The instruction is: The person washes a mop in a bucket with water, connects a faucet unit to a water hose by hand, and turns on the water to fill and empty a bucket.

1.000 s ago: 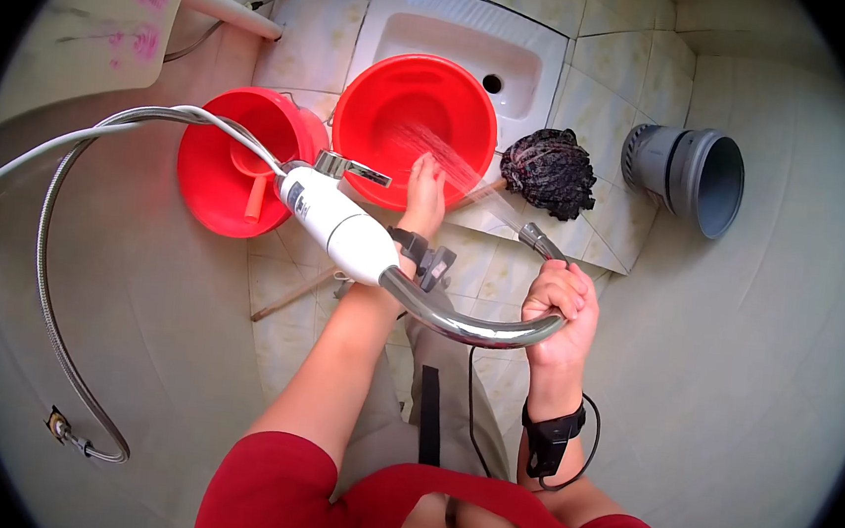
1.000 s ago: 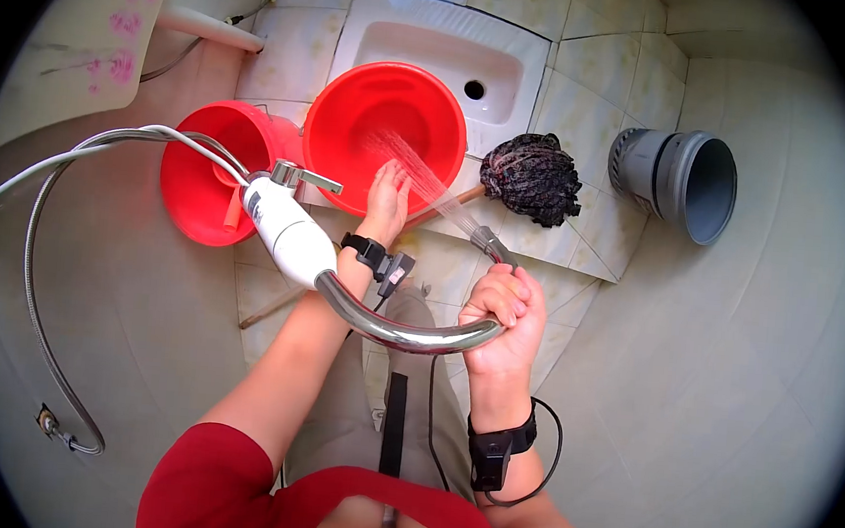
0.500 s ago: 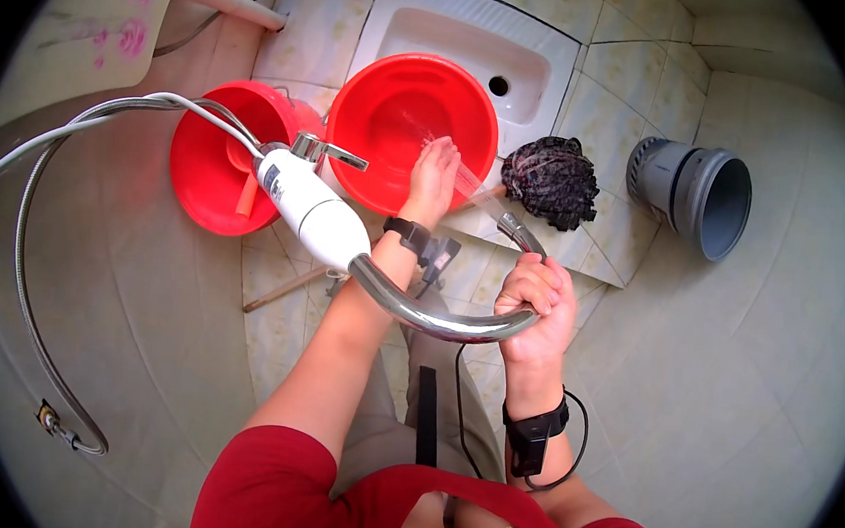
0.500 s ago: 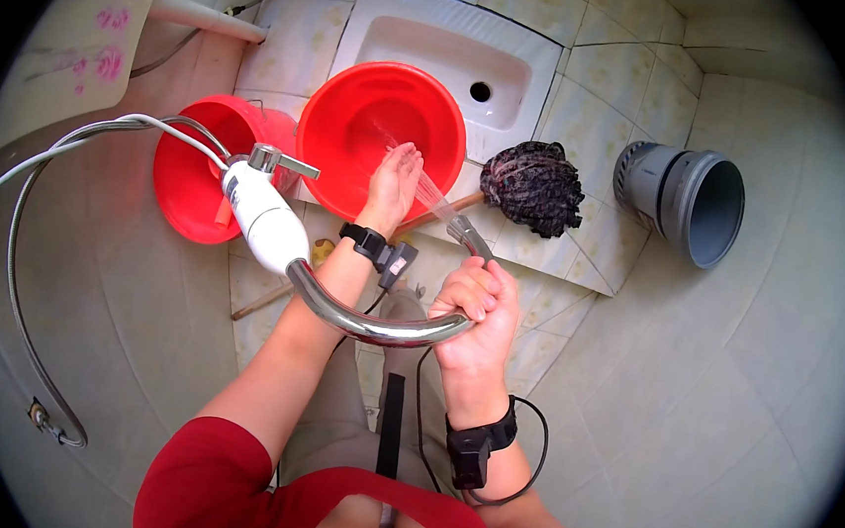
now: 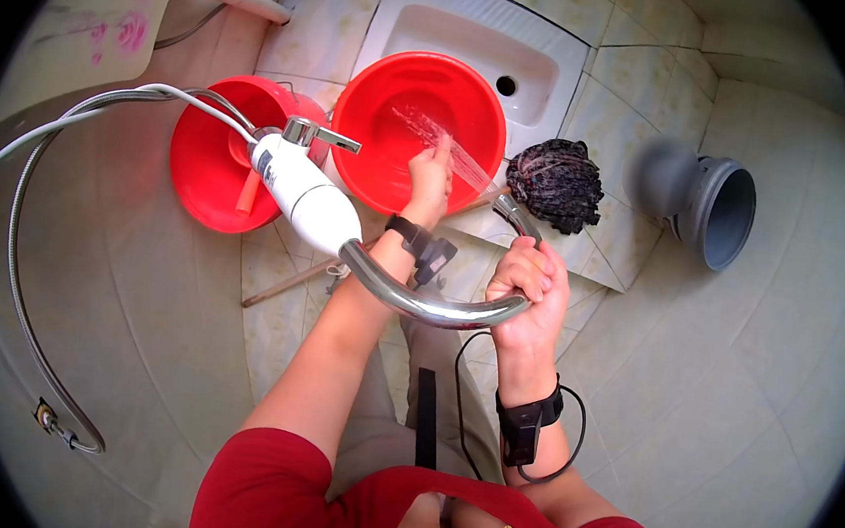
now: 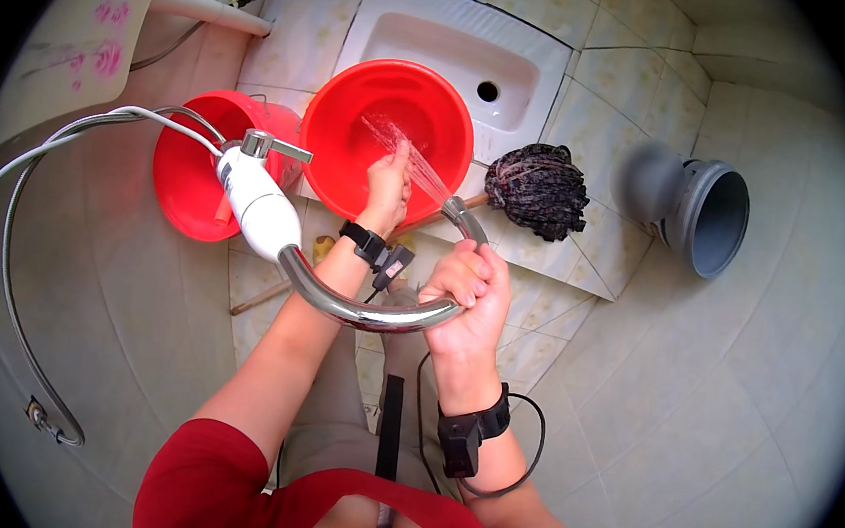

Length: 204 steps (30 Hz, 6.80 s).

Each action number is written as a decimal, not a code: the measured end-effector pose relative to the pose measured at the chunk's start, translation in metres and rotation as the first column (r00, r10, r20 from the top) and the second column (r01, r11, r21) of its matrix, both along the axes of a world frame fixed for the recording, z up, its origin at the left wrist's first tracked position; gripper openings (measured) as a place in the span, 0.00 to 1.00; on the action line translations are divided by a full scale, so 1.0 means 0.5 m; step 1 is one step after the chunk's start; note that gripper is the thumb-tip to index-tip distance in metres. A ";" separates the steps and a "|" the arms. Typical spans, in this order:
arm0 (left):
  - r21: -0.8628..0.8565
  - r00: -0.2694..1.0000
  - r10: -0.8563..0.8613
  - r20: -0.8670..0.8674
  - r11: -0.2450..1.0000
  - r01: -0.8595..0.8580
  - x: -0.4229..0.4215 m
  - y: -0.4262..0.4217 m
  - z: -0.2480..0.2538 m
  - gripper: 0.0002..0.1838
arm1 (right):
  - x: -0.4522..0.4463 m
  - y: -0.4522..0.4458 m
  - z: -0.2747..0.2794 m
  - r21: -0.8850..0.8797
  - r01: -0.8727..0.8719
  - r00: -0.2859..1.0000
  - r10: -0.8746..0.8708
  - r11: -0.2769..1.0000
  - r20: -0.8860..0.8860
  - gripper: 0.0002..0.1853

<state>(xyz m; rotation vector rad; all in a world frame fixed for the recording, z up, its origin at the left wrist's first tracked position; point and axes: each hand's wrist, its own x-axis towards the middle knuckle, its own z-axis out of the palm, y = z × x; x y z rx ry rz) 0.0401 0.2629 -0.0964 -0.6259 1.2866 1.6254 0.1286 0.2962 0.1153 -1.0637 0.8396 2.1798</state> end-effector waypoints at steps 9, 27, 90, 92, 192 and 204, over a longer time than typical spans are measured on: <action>0.034 0.981 -0.193 -0.017 0.980 0.194 -0.002 -0.047 0.009 0.10 | -0.018 -0.024 -0.026 0.020 -0.028 0.999 0.029 0.999 -0.027 0.05; 0.472 0.958 0.128 0.257 0.848 -0.240 -0.031 -0.053 -0.004 0.13 | -0.003 -0.057 -0.007 0.025 -0.070 0.997 0.069 0.997 0.034 0.05; -0.185 0.421 0.900 0.118 0.436 -0.881 0.233 -0.877 -0.205 0.11 | 0.011 -0.068 -0.026 0.366 -0.256 0.951 0.301 0.895 -0.070 0.06; -0.193 0.377 0.918 0.125 0.395 -0.898 0.234 -0.879 -0.216 0.11 | 0.008 -0.070 -0.026 0.411 -0.257 0.949 0.309 0.874 -0.064 0.09; 0.468 0.876 0.405 0.263 0.740 -0.483 -0.072 -0.412 0.224 0.27 | 0.038 -0.148 0.021 0.543 -0.376 0.910 0.409 0.750 0.066 0.10; 0.176 0.902 0.385 0.195 0.891 -0.419 -0.077 -0.426 0.266 0.29 | 0.069 -0.163 -0.007 0.214 -0.359 0.932 0.335 0.909 0.140 0.11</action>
